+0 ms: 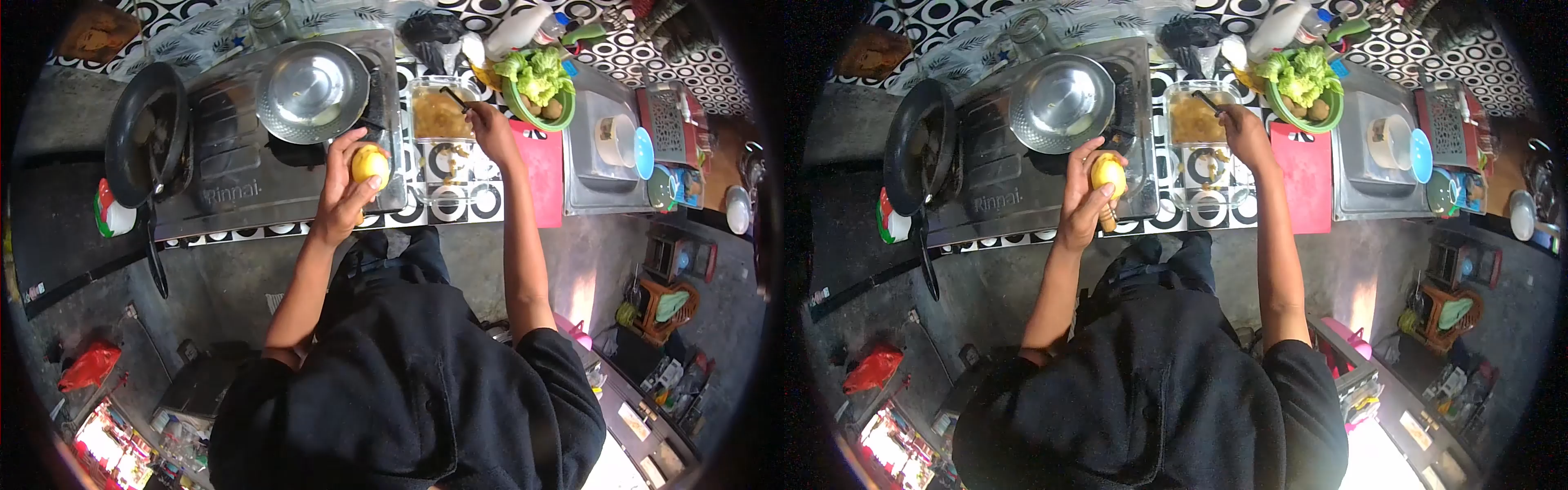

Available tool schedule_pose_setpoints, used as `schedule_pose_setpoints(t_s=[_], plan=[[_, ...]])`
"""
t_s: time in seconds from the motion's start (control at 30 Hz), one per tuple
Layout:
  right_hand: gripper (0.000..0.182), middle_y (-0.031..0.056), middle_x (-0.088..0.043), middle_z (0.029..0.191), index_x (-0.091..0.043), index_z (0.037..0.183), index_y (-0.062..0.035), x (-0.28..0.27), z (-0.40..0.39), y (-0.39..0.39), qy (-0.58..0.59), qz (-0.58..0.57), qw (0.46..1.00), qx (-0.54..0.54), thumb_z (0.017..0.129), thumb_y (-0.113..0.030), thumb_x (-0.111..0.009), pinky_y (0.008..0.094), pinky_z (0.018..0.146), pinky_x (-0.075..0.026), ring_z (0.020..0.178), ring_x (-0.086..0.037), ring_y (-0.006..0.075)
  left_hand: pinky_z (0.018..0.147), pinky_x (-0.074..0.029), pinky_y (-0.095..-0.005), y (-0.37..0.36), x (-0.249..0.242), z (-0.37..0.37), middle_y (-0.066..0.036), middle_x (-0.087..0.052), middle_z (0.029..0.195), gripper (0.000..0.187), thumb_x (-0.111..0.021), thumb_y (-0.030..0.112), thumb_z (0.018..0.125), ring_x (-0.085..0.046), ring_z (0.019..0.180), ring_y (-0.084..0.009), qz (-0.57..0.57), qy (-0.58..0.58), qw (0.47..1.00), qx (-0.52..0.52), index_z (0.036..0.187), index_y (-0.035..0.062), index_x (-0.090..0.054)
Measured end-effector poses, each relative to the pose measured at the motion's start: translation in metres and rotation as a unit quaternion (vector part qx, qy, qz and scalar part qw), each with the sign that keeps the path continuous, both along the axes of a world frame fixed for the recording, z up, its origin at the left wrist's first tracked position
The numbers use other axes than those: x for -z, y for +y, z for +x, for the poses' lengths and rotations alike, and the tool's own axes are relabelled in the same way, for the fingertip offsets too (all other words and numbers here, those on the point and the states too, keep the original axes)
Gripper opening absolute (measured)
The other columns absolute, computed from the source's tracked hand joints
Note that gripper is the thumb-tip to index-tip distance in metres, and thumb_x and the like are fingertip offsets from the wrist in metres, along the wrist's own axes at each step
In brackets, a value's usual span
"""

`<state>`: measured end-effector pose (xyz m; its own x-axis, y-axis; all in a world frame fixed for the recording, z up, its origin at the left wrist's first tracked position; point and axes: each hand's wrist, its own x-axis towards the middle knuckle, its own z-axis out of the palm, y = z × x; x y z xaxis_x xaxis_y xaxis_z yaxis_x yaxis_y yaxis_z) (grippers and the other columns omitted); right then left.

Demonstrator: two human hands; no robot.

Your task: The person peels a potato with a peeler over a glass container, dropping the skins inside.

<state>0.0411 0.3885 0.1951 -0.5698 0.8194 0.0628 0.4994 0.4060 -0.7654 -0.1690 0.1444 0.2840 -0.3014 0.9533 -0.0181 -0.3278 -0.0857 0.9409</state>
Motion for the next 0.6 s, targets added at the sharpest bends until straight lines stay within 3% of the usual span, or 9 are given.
schedule_pose_setpoints(t_s=[0.13, 0.23, 0.37, 0.43, 0.6], plan=[[0.024, 0.0209, -0.069, 0.094, -0.064, 0.114, 0.0037, -0.027, 0.006, -0.003, -0.008, -0.047, 0.999, -0.002, 0.097, -0.013, -0.058, 0.0374, 0.080, -0.051, 0.088, -0.068, 0.0313, 0.071, -0.046, -0.0215, 0.016, 0.001, 0.018, -0.012, -0.057, 0.123, 0.057, -0.063, 0.006, 0.091, -0.054, 0.089, -0.0093, 0.010, 0.001, 1.000, -0.021, 0.142, 0.0044, -0.038], [0.025, 0.0208, -0.069, 0.094, -0.064, 0.114, 0.0034, -0.031, 0.008, 0.002, 0.021, -0.065, 0.998, -0.013, 0.097, -0.014, -0.059, 0.0380, 0.080, -0.051, 0.088, -0.068, 0.0321, 0.095, -0.047, -0.0266, 0.023, -0.002, 0.032, -0.008, -0.057, 0.121, 0.055, -0.066, 0.002, 0.091, -0.056, 0.108, -0.0121, -0.019, -0.047, 0.999, -0.010, 0.140, 0.0033, -0.041], [0.025, 0.0227, -0.067, 0.100, -0.063, 0.115, 0.0024, -0.058, 0.008, -0.003, 0.051, -0.060, 0.995, -0.054, 0.096, -0.014, -0.061, 0.0371, 0.082, -0.051, 0.091, -0.067, 0.0309, 0.096, -0.047, -0.0260, 0.033, -0.002, 0.053, -0.008, -0.059, 0.124, 0.056, -0.069, 0.001, 0.090, -0.056, 0.110, -0.0123, -0.019, -0.052, 0.998, -0.008, 0.139, 0.0023, -0.043], [0.027, 0.0162, -0.067, 0.098, -0.062, 0.119, 0.0013, -0.087, 0.009, -0.013, 0.063, -0.109, 0.990, -0.068, 0.096, -0.013, -0.063, 0.0330, 0.079, -0.050, 0.088, -0.063, 0.0205, 0.096, -0.047, -0.0263, 0.039, -0.004, 0.061, -0.007, -0.059, 0.125, 0.059, -0.072, 0.002, 0.089, -0.056, 0.111, -0.0127, -0.012, -0.059, 0.998, 0.006, 0.140, 0.0015, -0.044], [0.027, 0.0089, -0.064, 0.095, -0.062, 0.120, -0.0017, -0.128, 0.021, -0.029, 0.127, -0.125, 0.971, -0.161, 0.094, -0.008, -0.064, 0.0304, 0.074, -0.048, 0.086, -0.061, 0.0160, 0.096, -0.047, -0.0271, 0.057, -0.009, 0.083, -0.006, -0.057, 0.122, 0.060, -0.073, -0.003, 0.087, -0.056, 0.113, -0.0126, 0.012, -0.058, 0.998, -0.023, 0.139, 0.0022, -0.043]])
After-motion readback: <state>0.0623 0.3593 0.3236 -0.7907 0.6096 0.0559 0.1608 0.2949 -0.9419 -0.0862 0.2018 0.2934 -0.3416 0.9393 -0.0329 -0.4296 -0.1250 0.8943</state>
